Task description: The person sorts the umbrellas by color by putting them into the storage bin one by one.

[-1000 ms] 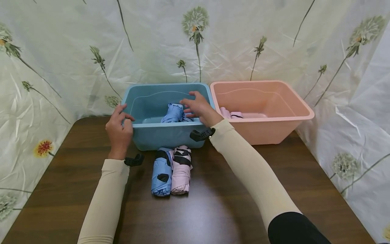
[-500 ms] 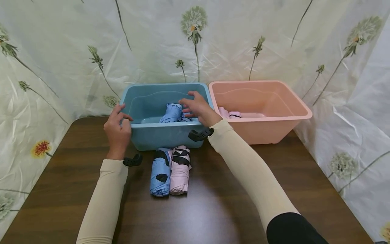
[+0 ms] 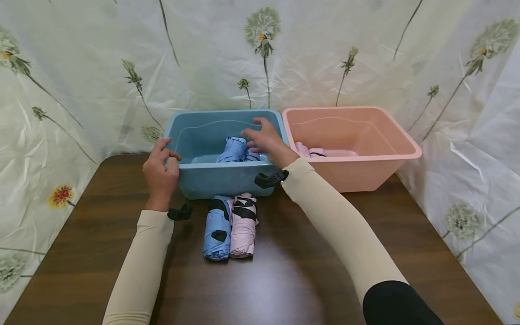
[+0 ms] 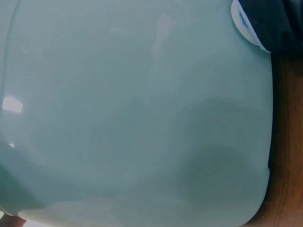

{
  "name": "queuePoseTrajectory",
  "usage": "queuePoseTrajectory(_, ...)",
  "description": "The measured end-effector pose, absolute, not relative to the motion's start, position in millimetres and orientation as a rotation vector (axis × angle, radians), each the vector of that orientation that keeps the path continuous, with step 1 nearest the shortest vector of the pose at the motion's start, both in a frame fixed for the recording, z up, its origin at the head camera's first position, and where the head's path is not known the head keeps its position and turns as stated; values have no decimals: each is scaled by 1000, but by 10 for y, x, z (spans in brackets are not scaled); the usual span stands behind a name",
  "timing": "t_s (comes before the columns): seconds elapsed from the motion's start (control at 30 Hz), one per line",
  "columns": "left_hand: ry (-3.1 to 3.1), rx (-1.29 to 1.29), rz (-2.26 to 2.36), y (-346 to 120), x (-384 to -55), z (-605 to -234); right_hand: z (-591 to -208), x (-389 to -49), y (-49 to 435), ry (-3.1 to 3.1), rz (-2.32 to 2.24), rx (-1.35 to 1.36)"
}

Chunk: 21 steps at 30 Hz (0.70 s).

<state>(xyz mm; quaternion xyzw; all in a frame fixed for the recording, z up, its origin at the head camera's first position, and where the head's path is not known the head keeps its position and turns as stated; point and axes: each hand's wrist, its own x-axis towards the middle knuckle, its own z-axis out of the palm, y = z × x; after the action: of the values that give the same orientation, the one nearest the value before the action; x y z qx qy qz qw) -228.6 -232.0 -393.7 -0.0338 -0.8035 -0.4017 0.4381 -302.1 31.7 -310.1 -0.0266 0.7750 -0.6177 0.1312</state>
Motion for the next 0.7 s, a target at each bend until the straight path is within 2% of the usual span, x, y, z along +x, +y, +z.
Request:
queuePoseTrajectory(0.23, -1981, -92, -1009, -2308, -2308, -3947, -2931, -2953, 351, 2279, -1766, -111)
queuePoseTrajectory(0.7, -1974, -88, -1011, -2286, -2293, -3934, -2671, -2558, 565, 2268, -1799, -262)
